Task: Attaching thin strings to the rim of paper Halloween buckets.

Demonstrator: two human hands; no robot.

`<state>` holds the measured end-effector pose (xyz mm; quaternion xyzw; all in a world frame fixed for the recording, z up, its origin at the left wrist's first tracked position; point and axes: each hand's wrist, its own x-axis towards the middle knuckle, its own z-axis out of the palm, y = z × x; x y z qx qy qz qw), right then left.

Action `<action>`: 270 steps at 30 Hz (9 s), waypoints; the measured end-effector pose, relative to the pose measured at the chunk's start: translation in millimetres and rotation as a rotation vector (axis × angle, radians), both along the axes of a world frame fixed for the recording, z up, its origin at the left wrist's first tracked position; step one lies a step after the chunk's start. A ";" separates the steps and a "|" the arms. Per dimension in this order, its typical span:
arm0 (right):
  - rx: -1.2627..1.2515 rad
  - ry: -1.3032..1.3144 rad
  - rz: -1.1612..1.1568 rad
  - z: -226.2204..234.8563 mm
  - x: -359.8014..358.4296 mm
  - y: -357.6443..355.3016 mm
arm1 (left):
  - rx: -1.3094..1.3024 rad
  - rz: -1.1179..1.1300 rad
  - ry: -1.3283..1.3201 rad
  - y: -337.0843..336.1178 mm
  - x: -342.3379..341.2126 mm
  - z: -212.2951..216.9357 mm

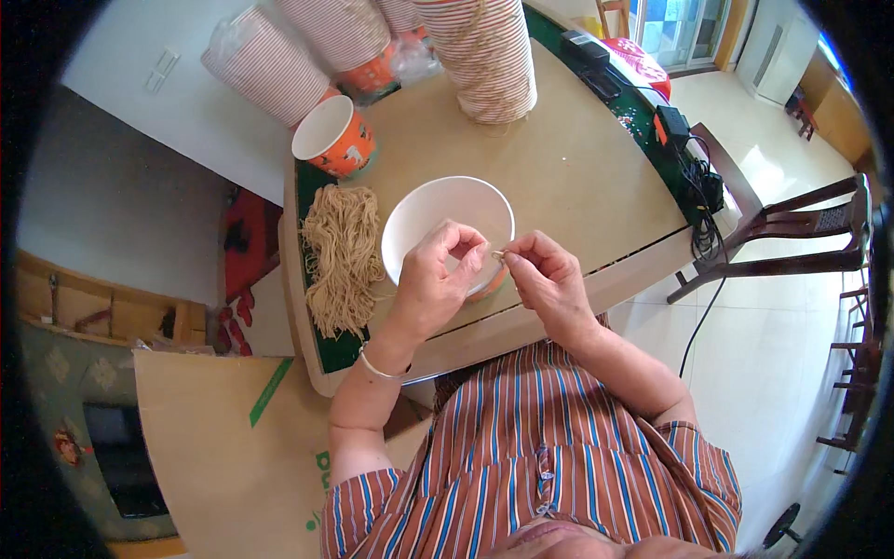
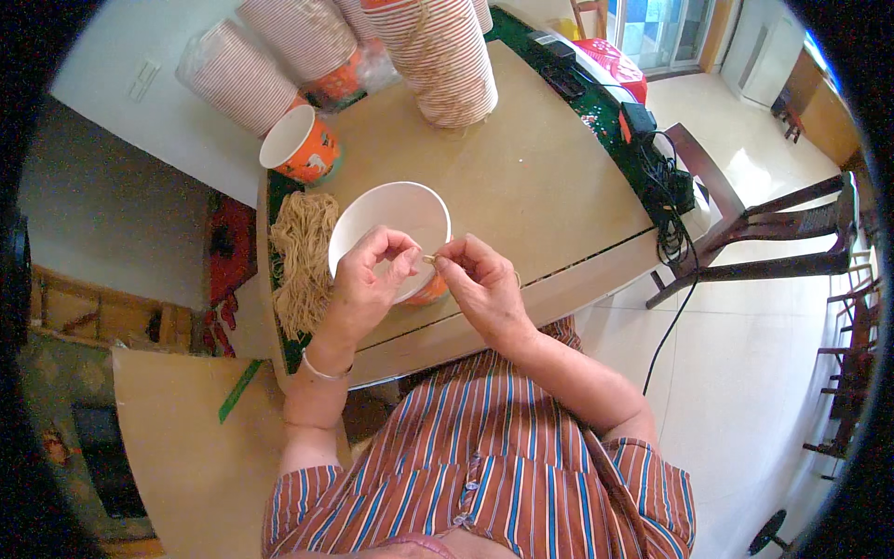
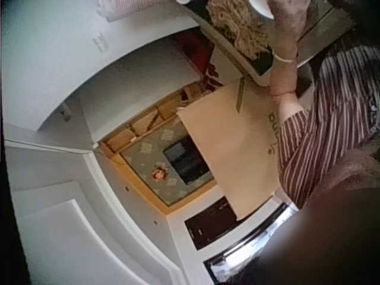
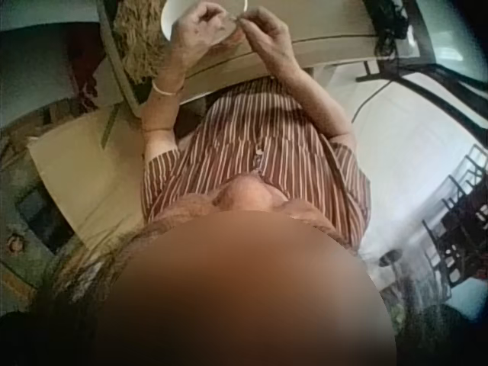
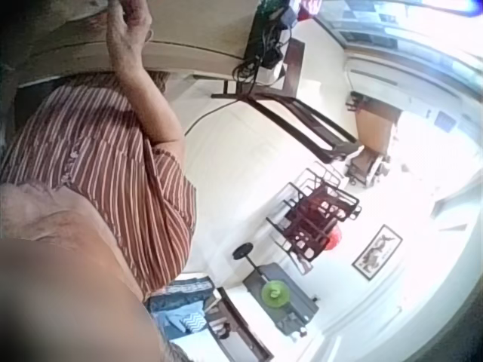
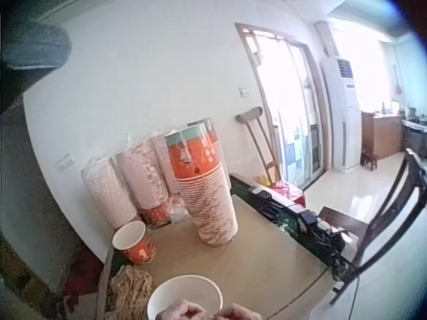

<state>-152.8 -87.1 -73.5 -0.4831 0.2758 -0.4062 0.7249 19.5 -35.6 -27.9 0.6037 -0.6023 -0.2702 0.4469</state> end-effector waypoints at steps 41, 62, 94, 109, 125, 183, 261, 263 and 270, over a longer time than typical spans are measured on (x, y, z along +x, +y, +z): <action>-0.295 0.147 -0.081 -1.4 -0.9 4.0 | 0.258 -0.121 0.051 4.4 17.9 34.9; -0.107 0.252 0.157 23.5 -42.3 -9.4 | -0.245 0.046 -0.307 28.4 -31.4 0.7; 0.078 0.200 0.186 18.6 -26.1 -7.7 | -0.370 0.029 -0.475 25.1 -29.9 -7.2; 0.332 0.041 0.198 19.7 -23.2 -5.4 | -0.383 0.071 -0.529 34.0 -35.5 -6.3; 0.594 -0.171 0.345 13.7 -23.6 -10.9 | -0.578 0.278 -0.886 57.0 -33.2 -36.1; -0.050 -0.023 0.095 7.6 -14.9 0.0 | -0.119 -0.105 -0.435 1.5 -13.4 19.8; -0.270 0.140 -0.098 -11.0 -12.7 -1.1 | 0.143 -0.115 -0.129 1.6 -12.6 15.7; -0.263 0.100 -0.099 -11.2 -11.6 -1.2 | 0.149 -0.153 -0.101 -1.2 -8.1 12.2; -0.242 0.130 -0.103 -10.3 -9.4 1.1 | 0.294 -0.243 0.170 -3.7 -0.6 8.4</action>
